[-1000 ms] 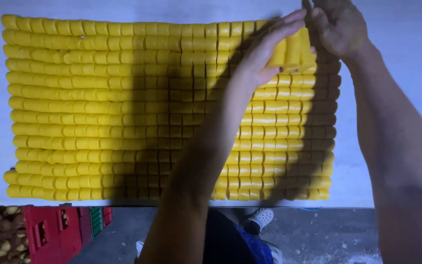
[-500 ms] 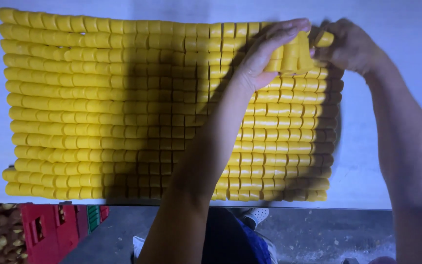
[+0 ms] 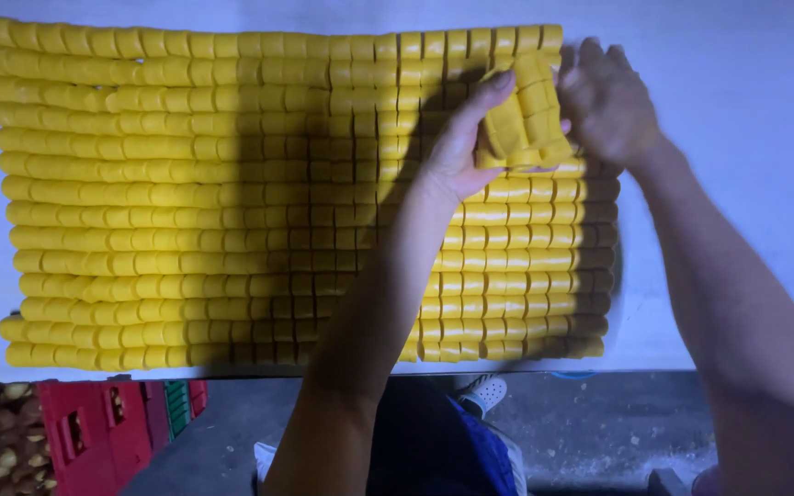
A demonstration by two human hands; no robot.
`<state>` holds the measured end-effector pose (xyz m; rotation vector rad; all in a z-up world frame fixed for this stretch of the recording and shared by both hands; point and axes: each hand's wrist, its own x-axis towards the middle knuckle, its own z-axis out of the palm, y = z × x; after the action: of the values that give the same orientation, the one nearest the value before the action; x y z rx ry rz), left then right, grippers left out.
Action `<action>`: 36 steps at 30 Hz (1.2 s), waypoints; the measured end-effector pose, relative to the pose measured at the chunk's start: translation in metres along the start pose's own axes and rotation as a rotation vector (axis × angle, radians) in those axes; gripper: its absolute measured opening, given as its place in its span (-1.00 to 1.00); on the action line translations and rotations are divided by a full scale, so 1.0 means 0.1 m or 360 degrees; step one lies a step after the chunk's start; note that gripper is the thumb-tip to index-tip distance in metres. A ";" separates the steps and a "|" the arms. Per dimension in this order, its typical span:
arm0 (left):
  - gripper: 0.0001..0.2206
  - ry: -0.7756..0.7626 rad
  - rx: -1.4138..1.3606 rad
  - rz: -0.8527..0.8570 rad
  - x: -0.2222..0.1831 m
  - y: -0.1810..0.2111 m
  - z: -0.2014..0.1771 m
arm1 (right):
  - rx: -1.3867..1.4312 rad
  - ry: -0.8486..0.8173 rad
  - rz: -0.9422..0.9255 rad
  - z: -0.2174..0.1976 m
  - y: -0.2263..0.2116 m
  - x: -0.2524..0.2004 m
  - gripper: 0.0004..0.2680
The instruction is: The person picks up small yellow dough pieces from a table, dips them into a bowl of liquid, and places them into a red crate.
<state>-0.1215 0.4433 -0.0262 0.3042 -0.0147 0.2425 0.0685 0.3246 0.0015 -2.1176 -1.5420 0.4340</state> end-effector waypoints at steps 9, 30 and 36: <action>-0.43 -0.0189 0.0025 -0.0022 -0.05 0.03 -0.09 | 0.0179 -0.0656 0.0943 -0.37 -0.33 0.07 -0.71; -0.39 -0.0133 0.0053 0.0278 -0.65 -0.14 0.03 | -0.0634 -0.0035 -0.0219 0.18 -0.23 -0.67 -0.58; -0.30 -0.0337 0.0010 0.0202 -0.82 -0.31 -0.11 | -0.0087 -0.0638 0.0932 -0.38 -0.75 -0.40 -0.60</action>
<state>-0.1938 0.3990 -0.0503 0.3349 -0.2428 0.3352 0.0158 0.2984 0.0734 -2.6282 -1.0905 1.0807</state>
